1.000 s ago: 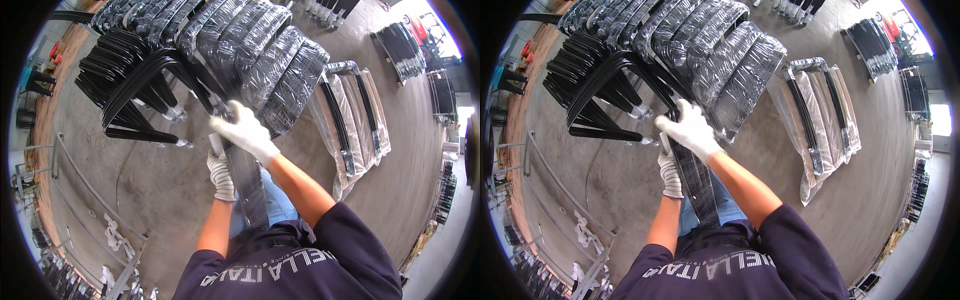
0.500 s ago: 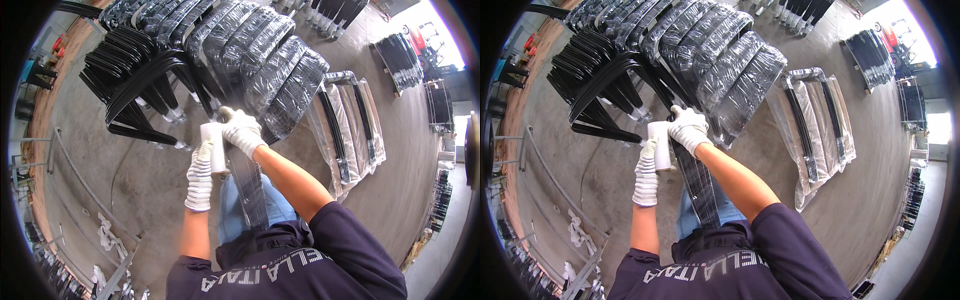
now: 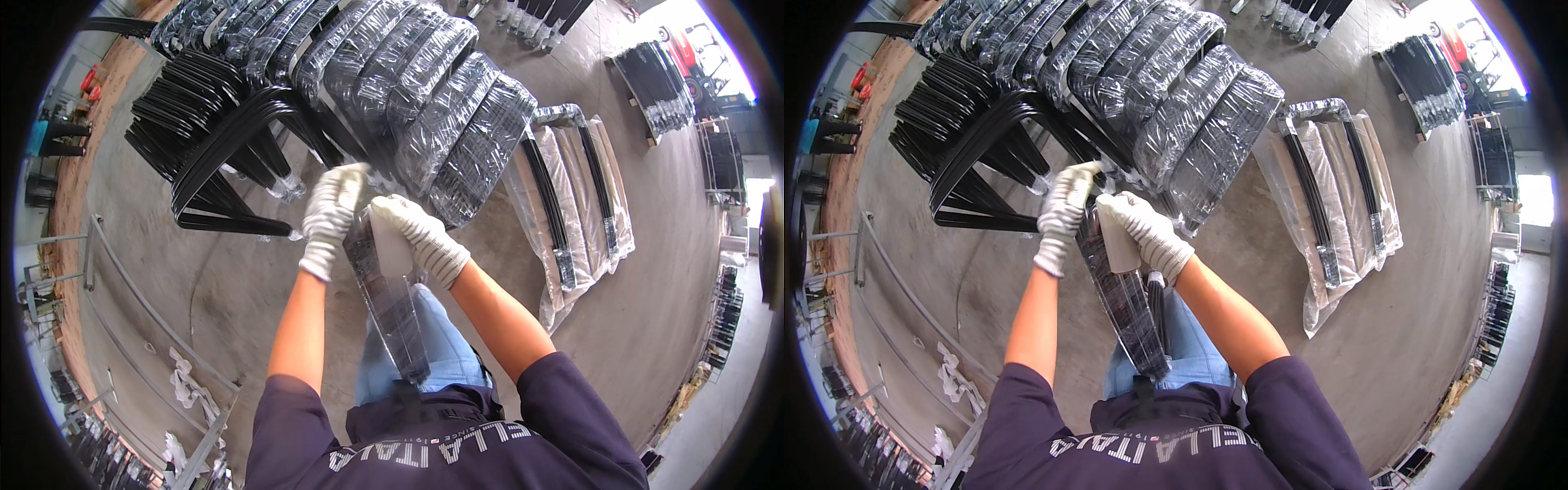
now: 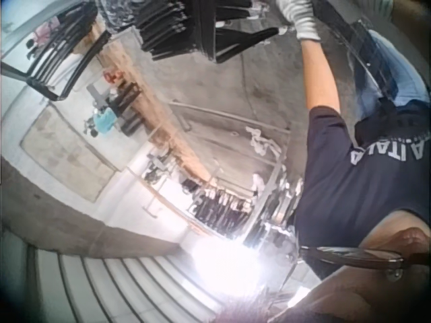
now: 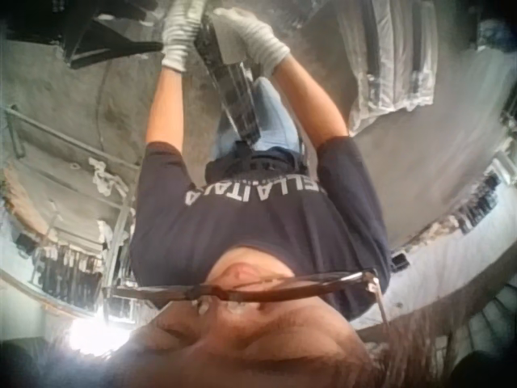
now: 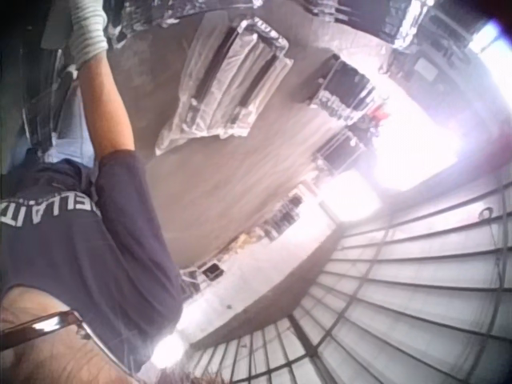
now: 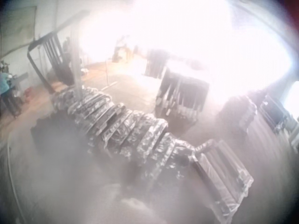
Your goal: The person wraps individual black metal furniture frame components in plastic film by hand, picking each part up from a stack, winding the film around the length of the metal, and then placing the wrapped part onto a separate stack.
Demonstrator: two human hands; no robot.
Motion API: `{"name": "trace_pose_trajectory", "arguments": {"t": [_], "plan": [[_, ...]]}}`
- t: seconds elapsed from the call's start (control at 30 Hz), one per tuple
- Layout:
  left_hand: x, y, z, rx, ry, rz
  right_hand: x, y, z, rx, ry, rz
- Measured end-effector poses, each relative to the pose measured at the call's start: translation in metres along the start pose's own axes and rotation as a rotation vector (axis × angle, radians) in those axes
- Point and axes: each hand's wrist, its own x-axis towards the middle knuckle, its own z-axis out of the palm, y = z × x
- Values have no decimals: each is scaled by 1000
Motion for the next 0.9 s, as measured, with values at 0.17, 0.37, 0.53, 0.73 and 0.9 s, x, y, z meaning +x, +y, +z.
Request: {"name": "trace_pose_trajectory", "arguments": {"t": [0.17, 0.37, 0.53, 0.73, 0.9], "plan": [[14, -48, -2, -318, -572, -389, 17, -17, -30, -239, -105, 100], [9, -44, 4, -581, -419, -401, 15, -70, -22, -915, 3, 47], [8, -66, -17, -573, -460, -358, 26, -60, -17, -999, 14, 70], [-15, -67, -28, -756, -227, -226, 49, 33, -17, -790, 199, 253], [-46, -72, -13, -841, 262, -769, 50, 63, 5, -720, 403, 290]]}}
